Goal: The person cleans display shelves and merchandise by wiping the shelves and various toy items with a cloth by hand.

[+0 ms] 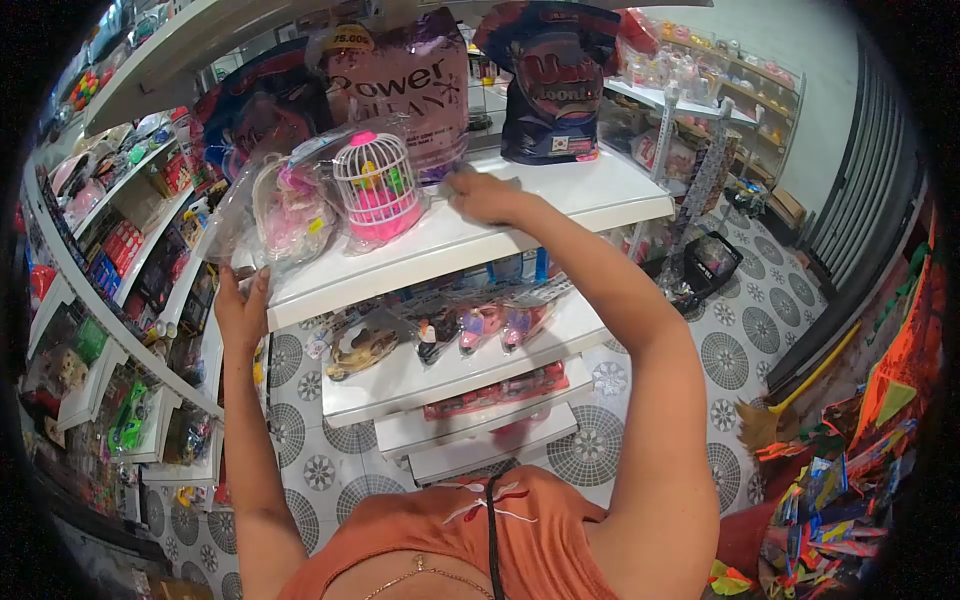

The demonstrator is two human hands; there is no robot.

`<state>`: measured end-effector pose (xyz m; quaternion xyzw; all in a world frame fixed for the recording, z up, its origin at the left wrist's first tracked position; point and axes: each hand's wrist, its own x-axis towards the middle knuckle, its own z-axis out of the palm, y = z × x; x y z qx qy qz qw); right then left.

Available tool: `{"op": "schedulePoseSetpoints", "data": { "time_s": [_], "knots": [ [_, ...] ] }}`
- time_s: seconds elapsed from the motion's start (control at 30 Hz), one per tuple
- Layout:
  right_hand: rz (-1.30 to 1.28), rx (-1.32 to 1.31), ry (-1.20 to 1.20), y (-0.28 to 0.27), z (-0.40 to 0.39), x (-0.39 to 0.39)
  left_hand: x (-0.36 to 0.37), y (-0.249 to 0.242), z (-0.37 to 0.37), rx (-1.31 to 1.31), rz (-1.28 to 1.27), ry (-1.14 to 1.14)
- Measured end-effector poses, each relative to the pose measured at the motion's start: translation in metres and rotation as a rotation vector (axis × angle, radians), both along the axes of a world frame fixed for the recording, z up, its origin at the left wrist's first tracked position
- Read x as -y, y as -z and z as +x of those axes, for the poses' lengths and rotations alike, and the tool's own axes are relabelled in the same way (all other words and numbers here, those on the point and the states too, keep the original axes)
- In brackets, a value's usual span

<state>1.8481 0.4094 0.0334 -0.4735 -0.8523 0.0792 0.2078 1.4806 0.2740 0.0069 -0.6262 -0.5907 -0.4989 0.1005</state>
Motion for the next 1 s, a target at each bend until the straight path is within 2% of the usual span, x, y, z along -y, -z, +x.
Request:
{"op": "schedulePoseSetpoints", "data": {
  "time_s": [0.07, 0.17, 0.23, 0.3, 0.37, 0.43, 0.47, 0.57, 0.63, 0.73, 0.83, 0.9, 1.0],
  "knots": [
    [-0.008, -0.148, -0.147, -0.003, 0.011, 0.038, 0.005, -0.004, 0.005, 0.006, 0.007, -0.034],
    [-0.006, -0.153, -0.261, 0.000, 0.059, 0.037, -0.007, 0.006, -0.002, -0.075, 0.117, -0.096],
    [-0.004, -0.199, -0.076, 0.006, 0.102, 0.022, -0.005, 0.002, 0.002, -0.116, 0.161, -0.132],
    [0.045, -0.196, 0.236, 0.015, 0.151, -0.003, -0.010, 0.007, -0.002, -0.133, 0.141, -0.182],
    [0.139, -0.153, 0.407, 0.021, 0.193, -0.021, -0.010, 0.006, -0.003, -0.118, 0.109, -0.198],
    [0.118, -0.192, 0.553, 0.012, 0.188, -0.009, -0.008, 0.001, 0.000, -0.076, 0.064, -0.169],
    [0.173, -0.119, 0.655, 0.015, 0.181, -0.013, -0.015, 0.006, -0.008, -0.131, 0.013, -0.216],
    [0.169, -0.063, 0.579, 0.014, 0.133, 0.003, -0.010, -0.003, 0.000, -0.102, -0.074, -0.234],
    [0.279, -0.101, 0.394, 0.019, 0.097, 0.013, -0.009, -0.005, 0.002, -0.095, -0.091, -0.245],
    [0.396, -0.217, -0.018, 0.013, 0.046, 0.041, -0.011, 0.000, -0.001, -0.099, -0.046, -0.234],
    [0.048, -0.525, -0.231, -0.018, 0.009, 0.059, -0.012, 0.001, -0.002, -0.125, -0.016, -0.228],
    [0.426, -0.640, -0.271, -0.041, -0.021, 0.070, -0.010, -0.002, -0.001, -0.126, -0.039, -0.219],
    [0.783, -0.576, -0.333, -0.069, -0.058, 0.069, -0.009, -0.002, 0.000, -0.126, -0.034, -0.227]
  ]
}}
